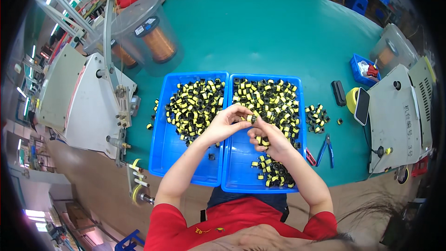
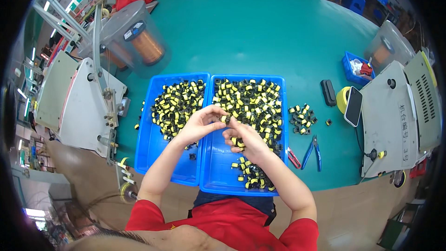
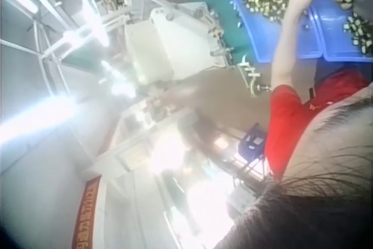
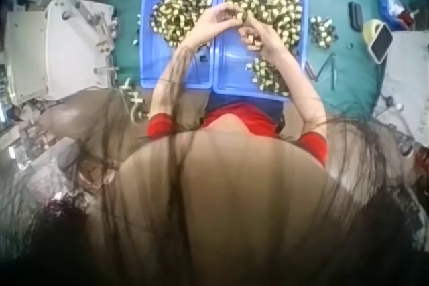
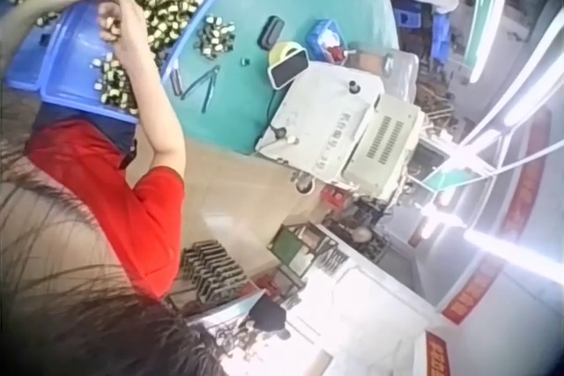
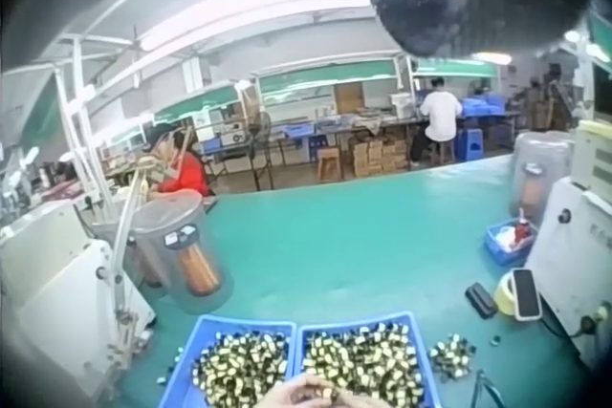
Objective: The person picks up a transformer from a blue tray, wraps yellow tape around its core by hand, and places the finished component into a second blue tray.
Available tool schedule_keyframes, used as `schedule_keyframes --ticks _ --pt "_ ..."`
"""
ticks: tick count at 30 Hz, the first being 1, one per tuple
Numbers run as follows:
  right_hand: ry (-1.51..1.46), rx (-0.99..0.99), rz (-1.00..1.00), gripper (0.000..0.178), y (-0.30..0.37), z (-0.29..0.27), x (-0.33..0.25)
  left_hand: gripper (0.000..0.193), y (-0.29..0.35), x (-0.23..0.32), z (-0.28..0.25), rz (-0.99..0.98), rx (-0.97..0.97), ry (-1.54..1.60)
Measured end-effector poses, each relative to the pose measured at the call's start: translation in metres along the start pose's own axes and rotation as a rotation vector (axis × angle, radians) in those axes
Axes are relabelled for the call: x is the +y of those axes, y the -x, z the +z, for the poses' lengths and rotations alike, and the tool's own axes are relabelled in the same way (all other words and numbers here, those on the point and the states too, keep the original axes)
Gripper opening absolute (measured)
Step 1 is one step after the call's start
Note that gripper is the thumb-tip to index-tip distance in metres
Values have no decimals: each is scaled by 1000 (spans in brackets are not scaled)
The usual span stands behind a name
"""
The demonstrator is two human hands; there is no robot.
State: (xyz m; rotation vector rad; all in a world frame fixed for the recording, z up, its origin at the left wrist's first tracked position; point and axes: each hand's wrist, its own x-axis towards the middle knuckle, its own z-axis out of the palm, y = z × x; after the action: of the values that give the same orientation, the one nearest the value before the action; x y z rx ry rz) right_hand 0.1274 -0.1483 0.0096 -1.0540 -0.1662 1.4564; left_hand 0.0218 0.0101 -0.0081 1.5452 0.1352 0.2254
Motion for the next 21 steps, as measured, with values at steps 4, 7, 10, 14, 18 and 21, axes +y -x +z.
schedule_keyframes --ticks 4,7,10,14,18,21 --pt "-380 37 146 37 -12 -21 1 25 -1 5 2 -53 111 126" --pt "-514 204 207 32 -10 -8 -3 23 0 -1 0 59 143 86" --pt "-474 206 199 30 -8 -1 -5 22 0 -2 0 91 154 127" --pt "-347 38 131 33 -12 -19 3 37 -2 9 0 -138 104 545" --pt "-78 24 11 39 -7 -15 1 51 -2 2 -4 -251 -24 845" --pt "-8 1 -6 44 -3 -10 0 44 -2 3 -2 -258 -25 831"
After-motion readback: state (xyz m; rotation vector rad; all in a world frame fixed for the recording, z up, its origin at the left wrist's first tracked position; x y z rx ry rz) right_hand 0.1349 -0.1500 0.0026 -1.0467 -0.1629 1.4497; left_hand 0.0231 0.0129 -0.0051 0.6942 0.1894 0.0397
